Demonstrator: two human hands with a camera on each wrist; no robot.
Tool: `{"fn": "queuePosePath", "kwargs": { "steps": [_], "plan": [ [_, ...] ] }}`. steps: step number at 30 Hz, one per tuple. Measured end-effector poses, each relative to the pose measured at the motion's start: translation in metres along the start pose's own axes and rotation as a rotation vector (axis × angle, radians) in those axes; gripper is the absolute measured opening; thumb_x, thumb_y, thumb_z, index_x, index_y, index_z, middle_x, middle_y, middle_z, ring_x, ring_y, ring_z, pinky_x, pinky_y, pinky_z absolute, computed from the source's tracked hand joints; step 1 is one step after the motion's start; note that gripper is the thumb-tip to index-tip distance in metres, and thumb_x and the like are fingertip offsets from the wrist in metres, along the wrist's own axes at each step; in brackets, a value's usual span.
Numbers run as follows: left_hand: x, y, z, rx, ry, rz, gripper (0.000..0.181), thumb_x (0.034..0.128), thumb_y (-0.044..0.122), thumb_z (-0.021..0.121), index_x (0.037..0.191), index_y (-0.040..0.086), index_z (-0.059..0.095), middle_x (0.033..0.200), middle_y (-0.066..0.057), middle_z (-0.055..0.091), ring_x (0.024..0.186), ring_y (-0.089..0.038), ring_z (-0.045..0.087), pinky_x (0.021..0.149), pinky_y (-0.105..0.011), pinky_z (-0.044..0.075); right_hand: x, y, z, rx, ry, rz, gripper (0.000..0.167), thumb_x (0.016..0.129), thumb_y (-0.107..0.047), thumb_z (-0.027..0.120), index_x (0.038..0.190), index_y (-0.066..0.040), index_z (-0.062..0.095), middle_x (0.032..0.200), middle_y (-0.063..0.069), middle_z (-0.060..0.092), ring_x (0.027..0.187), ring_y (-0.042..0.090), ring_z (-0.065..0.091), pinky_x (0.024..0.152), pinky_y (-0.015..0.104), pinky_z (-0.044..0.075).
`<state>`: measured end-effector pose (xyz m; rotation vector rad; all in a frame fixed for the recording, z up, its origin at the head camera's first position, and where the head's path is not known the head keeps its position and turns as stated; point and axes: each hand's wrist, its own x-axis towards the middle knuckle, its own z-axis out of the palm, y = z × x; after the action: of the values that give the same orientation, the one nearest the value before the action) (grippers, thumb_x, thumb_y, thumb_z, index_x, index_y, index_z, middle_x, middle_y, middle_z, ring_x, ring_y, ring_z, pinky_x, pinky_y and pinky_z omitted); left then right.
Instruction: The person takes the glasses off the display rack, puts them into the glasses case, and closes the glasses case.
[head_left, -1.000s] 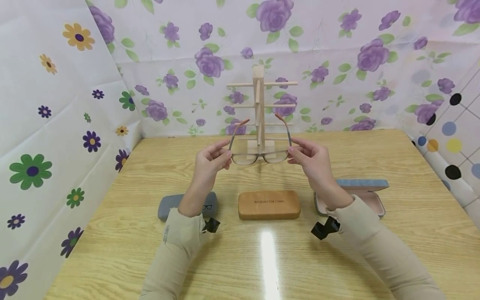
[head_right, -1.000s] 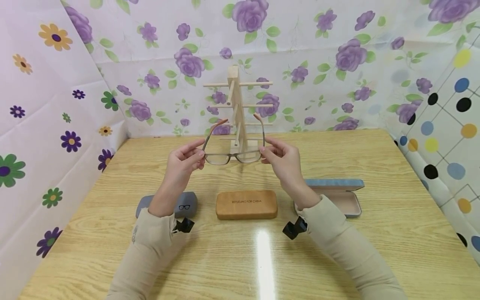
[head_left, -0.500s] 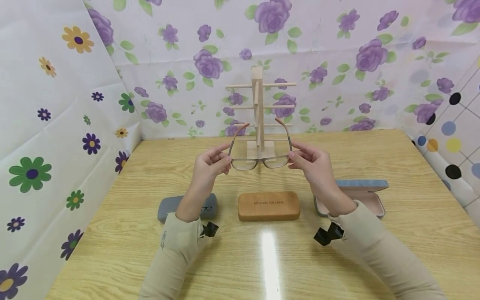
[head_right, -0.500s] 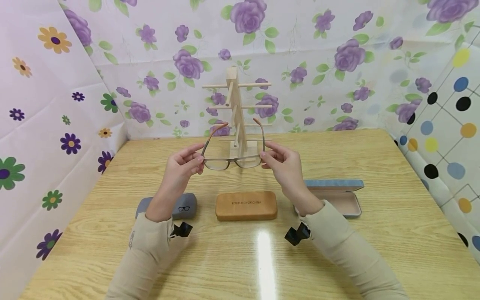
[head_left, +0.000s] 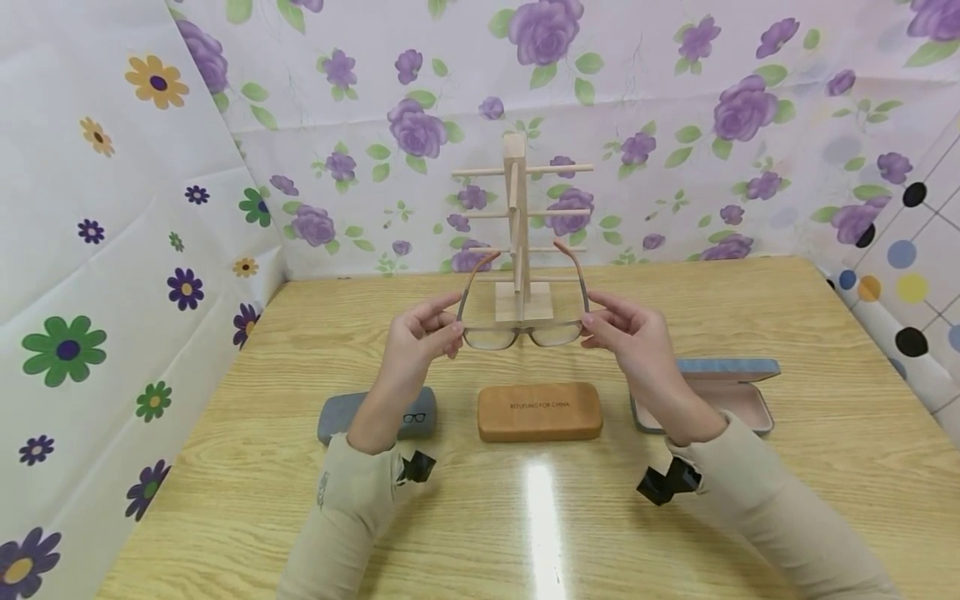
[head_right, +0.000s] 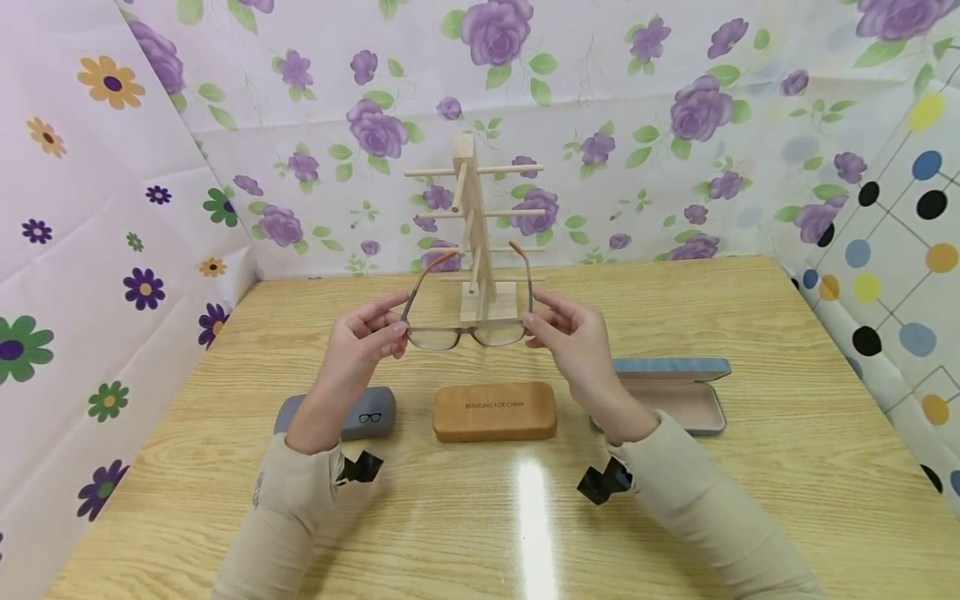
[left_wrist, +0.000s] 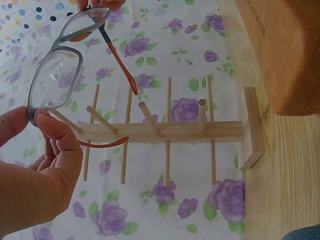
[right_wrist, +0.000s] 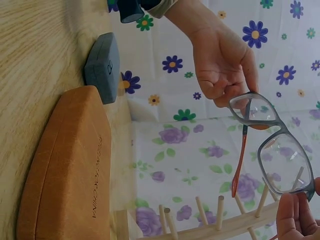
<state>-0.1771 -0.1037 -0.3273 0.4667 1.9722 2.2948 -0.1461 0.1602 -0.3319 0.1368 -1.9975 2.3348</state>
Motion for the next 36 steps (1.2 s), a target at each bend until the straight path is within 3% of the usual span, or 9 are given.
{"fn": "queuePosePath", "kwargs": {
  "steps": [20, 26, 36],
  "plan": [
    [-0.01, 0.004, -0.002, -0.022, -0.165, -0.046, 0.057, 0.0855, -0.008, 0.049, 0.139, -0.004, 0.03, 0.073, 0.0, 0.059, 0.058, -0.012, 0.051, 0.056, -0.022, 0.043, -0.016, -0.002, -0.002, 0.013, -0.043, -0.012, 0.051, 0.087, -0.007, 0.061, 0.132, 0.007, 0.041, 0.081, -0.001, 0.064, 0.073, 0.011, 0.062, 0.07, 0.025, 0.052],
    [-0.012, 0.002, -0.002, -0.017, -0.169, -0.069, 0.056, 0.0854, -0.008, 0.048, 0.139, -0.002, 0.031, 0.071, 0.0, 0.057, 0.058, -0.012, 0.05, 0.056, -0.022, 0.043, -0.019, -0.001, -0.002, 0.013, -0.044, 0.003, 0.051, 0.087, -0.006, 0.061, 0.132, 0.007, 0.04, 0.082, -0.002, 0.064, 0.075, 0.01, 0.062, 0.07, 0.026, 0.052],
    [-0.016, -0.002, -0.002, -0.004, -0.176, -0.044, 0.055, 0.0857, -0.008, 0.048, 0.138, -0.002, 0.033, 0.068, -0.001, 0.057, 0.056, -0.012, 0.05, 0.055, -0.023, 0.043, -0.026, 0.0, -0.003, -0.022, -0.055, 0.026, 0.052, 0.087, -0.007, 0.06, 0.133, 0.006, 0.04, 0.084, -0.003, 0.064, 0.077, 0.013, 0.063, 0.071, 0.026, 0.052]
  ]
}}
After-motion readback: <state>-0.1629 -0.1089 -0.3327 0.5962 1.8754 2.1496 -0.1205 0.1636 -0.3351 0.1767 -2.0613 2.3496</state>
